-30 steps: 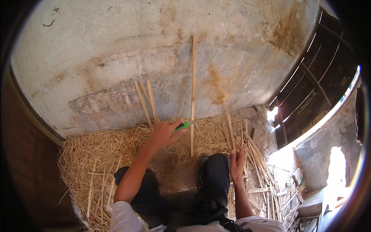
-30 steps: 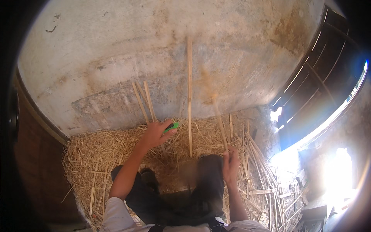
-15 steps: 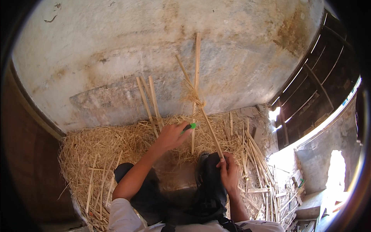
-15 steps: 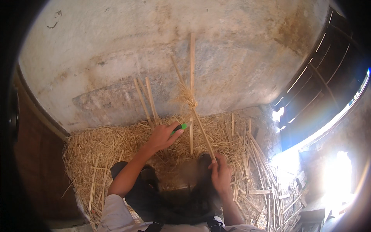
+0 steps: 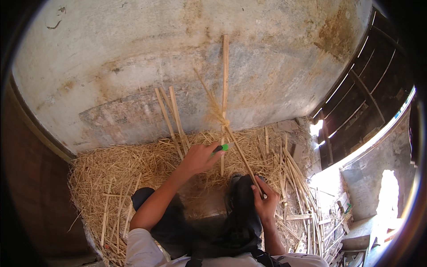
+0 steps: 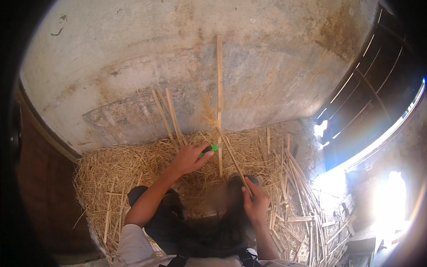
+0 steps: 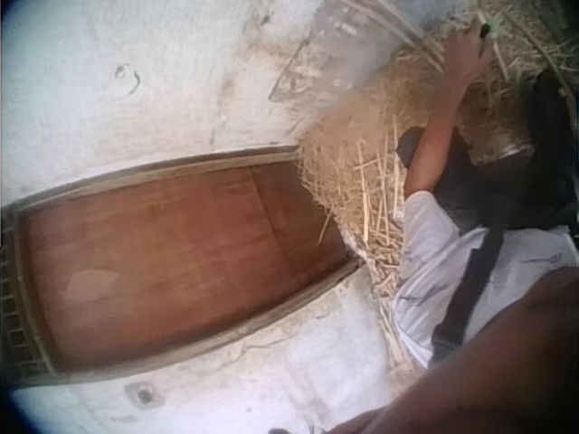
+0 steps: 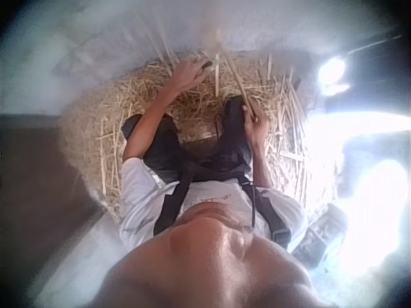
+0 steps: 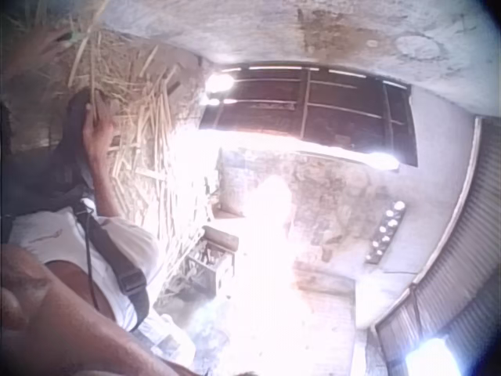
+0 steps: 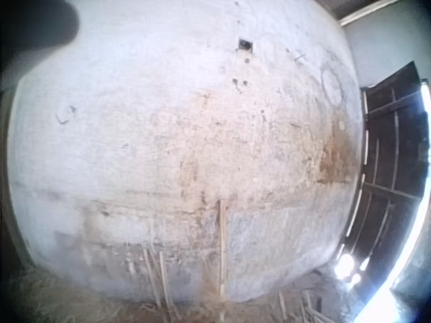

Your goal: The person uses a green-handled knife to split and trim thin bamboo strips one at a time. They sit on a ground surface covered in straw while holding and manipulating the wooden pieces by hand.

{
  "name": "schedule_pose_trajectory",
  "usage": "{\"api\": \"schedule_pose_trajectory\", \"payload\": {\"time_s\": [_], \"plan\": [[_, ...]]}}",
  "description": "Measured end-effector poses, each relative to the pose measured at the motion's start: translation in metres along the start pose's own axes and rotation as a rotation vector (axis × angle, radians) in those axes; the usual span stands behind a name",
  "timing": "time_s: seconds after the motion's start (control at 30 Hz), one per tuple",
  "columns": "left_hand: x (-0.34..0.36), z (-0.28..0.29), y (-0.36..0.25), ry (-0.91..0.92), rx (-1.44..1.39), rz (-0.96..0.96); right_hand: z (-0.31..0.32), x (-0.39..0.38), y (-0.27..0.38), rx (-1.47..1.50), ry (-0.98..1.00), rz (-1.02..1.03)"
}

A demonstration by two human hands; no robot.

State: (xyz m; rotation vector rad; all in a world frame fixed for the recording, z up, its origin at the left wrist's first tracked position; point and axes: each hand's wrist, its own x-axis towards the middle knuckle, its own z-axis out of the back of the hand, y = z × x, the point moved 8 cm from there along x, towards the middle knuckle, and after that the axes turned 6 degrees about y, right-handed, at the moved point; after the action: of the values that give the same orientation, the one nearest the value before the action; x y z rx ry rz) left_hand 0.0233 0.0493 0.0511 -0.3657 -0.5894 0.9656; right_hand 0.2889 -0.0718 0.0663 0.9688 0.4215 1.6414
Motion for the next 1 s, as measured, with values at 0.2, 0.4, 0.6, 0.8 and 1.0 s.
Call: {"api": "schedule_pose_trajectory", "payload": {"time_s": [0.2, 0.4, 0.6, 0.8, 1.0], "plan": [[0.0, -0.007, -0.006, -0.009, 0.019, -0.055, -0.01, -0.008, -0.009, 0.042, -0.049, -0.09], [-0.003, -0.025, -0.011, 0.064, 0.041, -0.069, -0.02, -0.012, -0.002, -0.134, -0.104, 0.057], [-0.002, -0.027, 0.01, -0.002, -0.014, 0.089, -0.026, -0.01, -0.012, -0.045, -0.093, 0.049], [0.001, -0.017, 0.012, 0.068, -0.046, 0.151, -0.028, -0.008, -0.013, -0.052, -0.09, 0.063], [-0.004, -0.016, 0.01, -0.016, -0.005, 0.069, -0.032, -0.009, -0.009, -0.076, -0.076, 0.089]]}}
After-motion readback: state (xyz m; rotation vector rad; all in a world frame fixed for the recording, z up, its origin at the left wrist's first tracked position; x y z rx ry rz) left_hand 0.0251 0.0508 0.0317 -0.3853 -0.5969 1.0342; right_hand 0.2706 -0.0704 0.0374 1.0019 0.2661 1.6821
